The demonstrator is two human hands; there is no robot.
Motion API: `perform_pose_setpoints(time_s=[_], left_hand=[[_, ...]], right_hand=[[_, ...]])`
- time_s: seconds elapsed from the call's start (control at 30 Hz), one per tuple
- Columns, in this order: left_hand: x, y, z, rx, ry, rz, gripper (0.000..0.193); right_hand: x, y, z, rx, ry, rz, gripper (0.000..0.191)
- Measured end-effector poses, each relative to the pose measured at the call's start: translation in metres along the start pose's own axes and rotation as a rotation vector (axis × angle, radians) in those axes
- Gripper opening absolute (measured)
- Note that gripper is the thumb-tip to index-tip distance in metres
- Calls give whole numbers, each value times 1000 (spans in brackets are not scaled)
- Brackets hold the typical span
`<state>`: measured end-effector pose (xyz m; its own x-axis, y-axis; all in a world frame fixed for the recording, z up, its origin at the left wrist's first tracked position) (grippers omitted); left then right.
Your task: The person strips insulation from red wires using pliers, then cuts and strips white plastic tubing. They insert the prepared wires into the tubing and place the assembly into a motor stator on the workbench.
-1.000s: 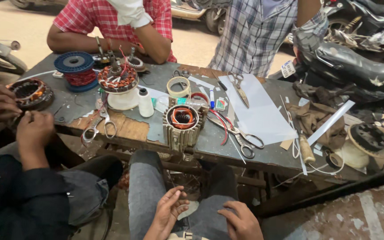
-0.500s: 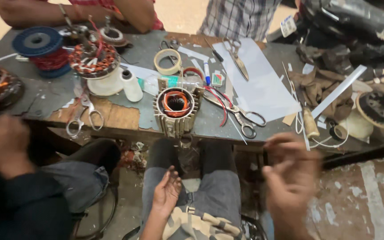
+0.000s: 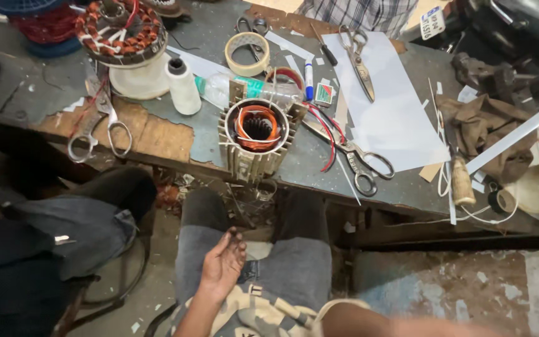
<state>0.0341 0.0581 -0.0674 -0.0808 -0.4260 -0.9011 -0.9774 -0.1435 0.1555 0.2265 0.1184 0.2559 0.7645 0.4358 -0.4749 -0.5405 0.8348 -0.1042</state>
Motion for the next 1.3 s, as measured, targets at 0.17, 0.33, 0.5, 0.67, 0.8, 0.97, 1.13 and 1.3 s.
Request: perform_pose_setpoints(time_s=[0.17, 0.33, 0.5, 0.67, 0.8, 0.97, 1.13, 1.3], left_hand=[[-3, -4, -1, -4, 40, 62, 19], [-10, -1, -1, -94, 79, 138, 21], [-5, -18, 4, -27, 101, 111, 23], [-14, -18, 46, -34, 172, 213, 22], [-30, -29, 87, -94, 33, 397, 23], [-23, -44, 97, -5, 222, 692, 30], [-14, -37, 92, 86, 312, 937, 32], [-11, -38, 93, 51, 212, 1022, 31]], right_hand=[[31, 48, -81, -792, -28, -369, 20], [42, 108, -205, -1281, -864, -295, 19], [81, 116, -261, -1104, -1338, -369, 25], [111, 119, -261, -1109, -1171, -348, 22], [128, 131, -260, -1299, -1158, -447, 26], [124, 115, -205, -1186, -1216, -546, 24], [124, 56, -72, -1015, -803, -824, 16], [176, 51, 50, -720, -442, -1740, 25]])
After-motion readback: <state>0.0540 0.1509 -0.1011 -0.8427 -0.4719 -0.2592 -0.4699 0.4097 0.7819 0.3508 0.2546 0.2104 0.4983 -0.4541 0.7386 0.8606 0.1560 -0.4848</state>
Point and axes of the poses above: each hand's wrist, its own z-axis towards the middle knuckle, its own x-axis out of the back of the hand, y = z × x, the point moved 4 cm from there along z, towards the middle knuckle, and after that the axes turned 1 degree about -y, right-handed, at the moved point
